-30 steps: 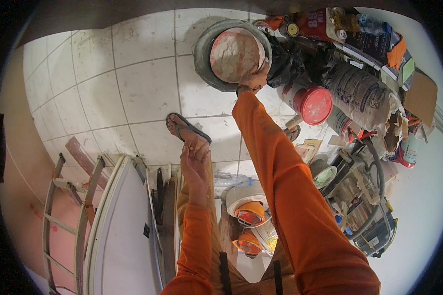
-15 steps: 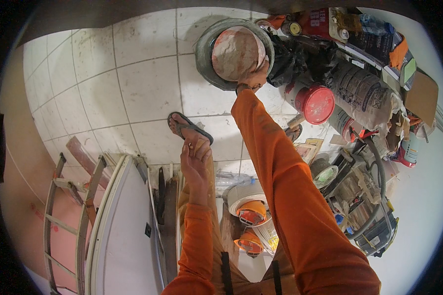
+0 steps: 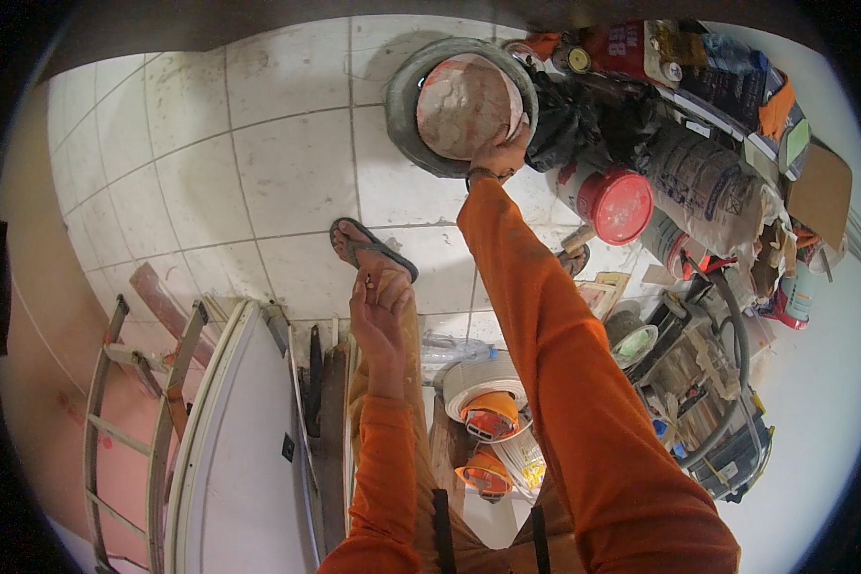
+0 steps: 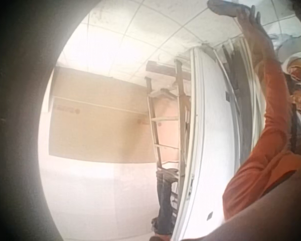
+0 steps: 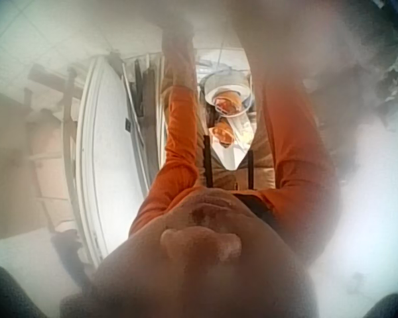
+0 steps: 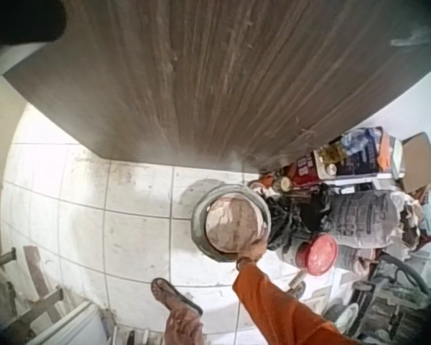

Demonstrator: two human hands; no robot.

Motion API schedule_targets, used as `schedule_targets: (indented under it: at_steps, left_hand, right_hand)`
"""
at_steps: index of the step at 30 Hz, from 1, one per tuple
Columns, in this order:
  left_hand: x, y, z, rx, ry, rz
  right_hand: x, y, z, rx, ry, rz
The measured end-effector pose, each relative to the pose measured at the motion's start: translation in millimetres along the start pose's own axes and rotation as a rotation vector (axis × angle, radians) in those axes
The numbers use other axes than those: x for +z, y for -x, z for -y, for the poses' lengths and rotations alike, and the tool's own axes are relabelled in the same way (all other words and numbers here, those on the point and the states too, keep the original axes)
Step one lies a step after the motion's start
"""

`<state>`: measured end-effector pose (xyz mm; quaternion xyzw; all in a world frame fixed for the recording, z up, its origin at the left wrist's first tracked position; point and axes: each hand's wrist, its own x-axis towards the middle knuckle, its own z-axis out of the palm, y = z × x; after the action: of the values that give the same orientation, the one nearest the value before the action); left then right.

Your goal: The person scoops a white compound from a bag into a pink bowl, mixes it, and then uses a trowel to apply the compound to a wall corner. The person moves between a cluttered storage area and a hallway to perform the task.

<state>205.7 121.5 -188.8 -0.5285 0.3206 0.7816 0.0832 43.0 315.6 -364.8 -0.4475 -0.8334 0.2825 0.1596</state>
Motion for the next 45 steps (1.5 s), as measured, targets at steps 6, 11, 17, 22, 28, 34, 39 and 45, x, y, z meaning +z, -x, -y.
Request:
schedule_targets:
  at_steps: [6, 11, 17, 22, 28, 34, 39, 45]
  left_hand:
    - [-8.4, -2.5, 2.8, 0.009, -0.031, -0.005]
    - [-3.7, -0.9, 6.9, -0.006, -0.060, 0.021]
    - [-7.0, -0.6, 15.1, 0.024, -0.093, 0.023]
    - [1.7, 5.2, 16.9, 0.024, -0.167, 0.032]
    - [4.6, 11.0, 28.3, 0.030, -0.180, 0.024]
    - [5.5, 15.1, 38.8, 0.111, -0.226, 0.100]
    - [24.2, 29.5, 35.6, 0.306, -0.375, 0.133]
    - [85.2, 52.5, -5.4, 0.539, -0.503, 0.258]
  right_hand:
    - [-19.1, 5.9, 6.2, 0.111, -0.120, 0.040]
    - [-34.9, -2.8, -9.4, -0.075, -0.327, -0.028]
    - [-68.1, 0.1, -5.6, 0.087, -0.546, 0.092]
    - [-87.4, -14.9, -16.8, 0.233, -0.834, 0.176]
    - [-109.4, -29.4, 1.4, 0.412, -1.106, 0.366]
    - [-143.0, -48.9, 13.4, 0.367, -1.104, 0.464]
    - [-188.9, -59.1, 9.4, 0.444, -1.040, 0.504]
    - [-267.8, -60.0, 5.5, 0.375, -0.858, 0.599]
